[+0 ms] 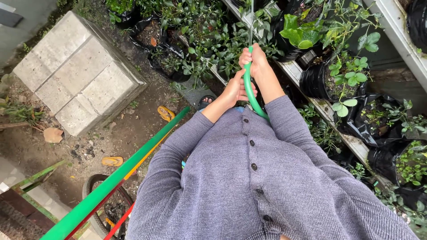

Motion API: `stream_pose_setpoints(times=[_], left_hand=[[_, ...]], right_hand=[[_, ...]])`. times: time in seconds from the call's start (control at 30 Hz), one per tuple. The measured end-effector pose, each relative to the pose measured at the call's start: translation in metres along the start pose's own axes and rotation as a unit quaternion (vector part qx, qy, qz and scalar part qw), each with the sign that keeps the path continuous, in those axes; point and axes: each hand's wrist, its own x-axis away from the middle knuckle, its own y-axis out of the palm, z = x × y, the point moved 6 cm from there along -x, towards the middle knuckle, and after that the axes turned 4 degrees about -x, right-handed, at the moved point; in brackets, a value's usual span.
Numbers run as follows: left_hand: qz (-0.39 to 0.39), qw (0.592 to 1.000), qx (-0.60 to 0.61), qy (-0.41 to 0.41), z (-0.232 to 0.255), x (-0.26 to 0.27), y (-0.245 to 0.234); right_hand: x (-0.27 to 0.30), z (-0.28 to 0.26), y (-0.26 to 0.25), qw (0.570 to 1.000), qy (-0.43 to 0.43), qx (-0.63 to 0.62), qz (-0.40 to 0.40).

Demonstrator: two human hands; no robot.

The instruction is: Watering potted plants using a green garden hose.

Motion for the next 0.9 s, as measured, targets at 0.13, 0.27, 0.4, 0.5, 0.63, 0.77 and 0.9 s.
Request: stream_pose_setpoints(times=[0.13, 0.27, 0.4, 0.5, 0.63, 0.77, 0.9], left_hand=[[-0.004, 1.000, -0.003, 0.001, 0.001, 0.002, 0.007], [-0.006, 1.000, -0.014, -0.004, 0.000, -0.001, 0.012], [-0.011, 1.000, -0.028, -0.003, -0.001, -0.002, 0.015], [-0.014, 0.999, -0.039, 0.000, -0.001, -0.002, 0.018], [-0.021, 0.999, -0.048, 0.000, 0.000, -0.002, 0.022], [-0.033, 0.998, -0.051, 0.003, -0.001, -0.002, 0.025], [-0.037, 0.998, -0.049, -0.003, -0.004, -0.005, 0.028]], right_hand=[[0.006, -0.006, -0.004, 1.000, -0.018, 0.006, -0.007], [0.010, -0.011, -0.007, 0.999, -0.008, -0.024, -0.021], [0.014, -0.015, -0.010, 0.999, -0.026, -0.031, -0.023], [0.002, -0.021, -0.022, 0.997, -0.015, -0.042, -0.055], [0.017, -0.021, -0.016, 0.998, -0.029, -0.032, -0.039], [0.024, -0.024, -0.018, 0.998, -0.046, -0.035, -0.014], [0.015, -0.028, -0.029, 0.998, -0.035, -0.027, -0.041]])
